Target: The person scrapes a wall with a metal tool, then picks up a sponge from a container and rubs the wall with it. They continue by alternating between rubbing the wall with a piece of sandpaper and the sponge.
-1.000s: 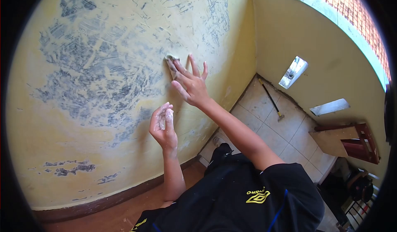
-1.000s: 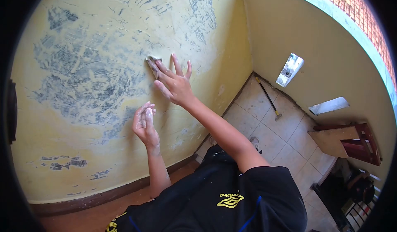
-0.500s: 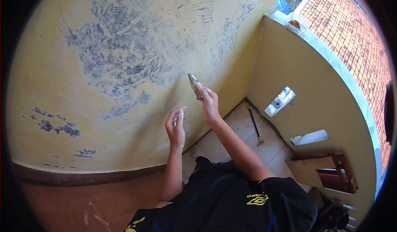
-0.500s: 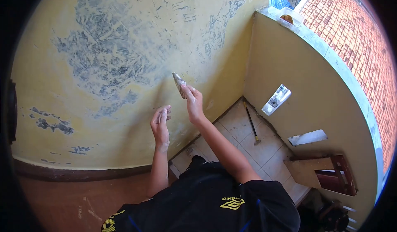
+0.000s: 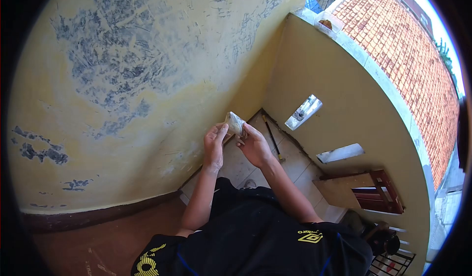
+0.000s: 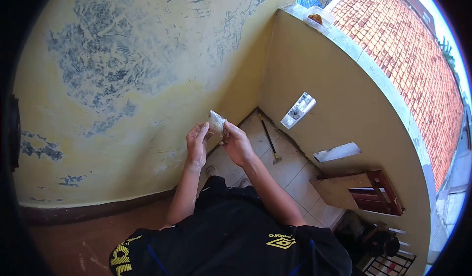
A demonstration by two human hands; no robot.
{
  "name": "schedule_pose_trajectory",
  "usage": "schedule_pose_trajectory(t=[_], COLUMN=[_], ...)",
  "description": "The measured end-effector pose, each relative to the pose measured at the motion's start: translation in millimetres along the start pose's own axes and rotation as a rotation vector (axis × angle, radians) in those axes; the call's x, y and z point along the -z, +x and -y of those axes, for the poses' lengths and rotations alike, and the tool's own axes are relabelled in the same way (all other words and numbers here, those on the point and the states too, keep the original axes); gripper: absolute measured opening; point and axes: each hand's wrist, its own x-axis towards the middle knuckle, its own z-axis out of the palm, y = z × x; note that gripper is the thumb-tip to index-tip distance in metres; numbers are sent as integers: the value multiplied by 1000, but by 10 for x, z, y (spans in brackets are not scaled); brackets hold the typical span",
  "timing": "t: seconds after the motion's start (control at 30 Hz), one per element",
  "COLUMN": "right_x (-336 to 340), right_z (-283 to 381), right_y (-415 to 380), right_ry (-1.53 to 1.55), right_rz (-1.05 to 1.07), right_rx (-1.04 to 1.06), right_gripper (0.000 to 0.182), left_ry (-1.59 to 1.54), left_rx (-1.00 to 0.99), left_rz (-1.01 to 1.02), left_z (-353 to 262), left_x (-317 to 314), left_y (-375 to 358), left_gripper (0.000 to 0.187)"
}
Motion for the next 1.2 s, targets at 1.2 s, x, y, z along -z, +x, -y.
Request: schedule_pose_trajectory(t=[1.2], right_x=[364], right_z=[3600], right_y=[724], right_ry=[-1106], right_rz=[-625], right_rx=[1012], right_gripper=[19], left_ry=[-480], left_rx=[228], left_rz=[121], left_z=[225], left_x=[-1040], left_y=[1614], left_gripper=[12])
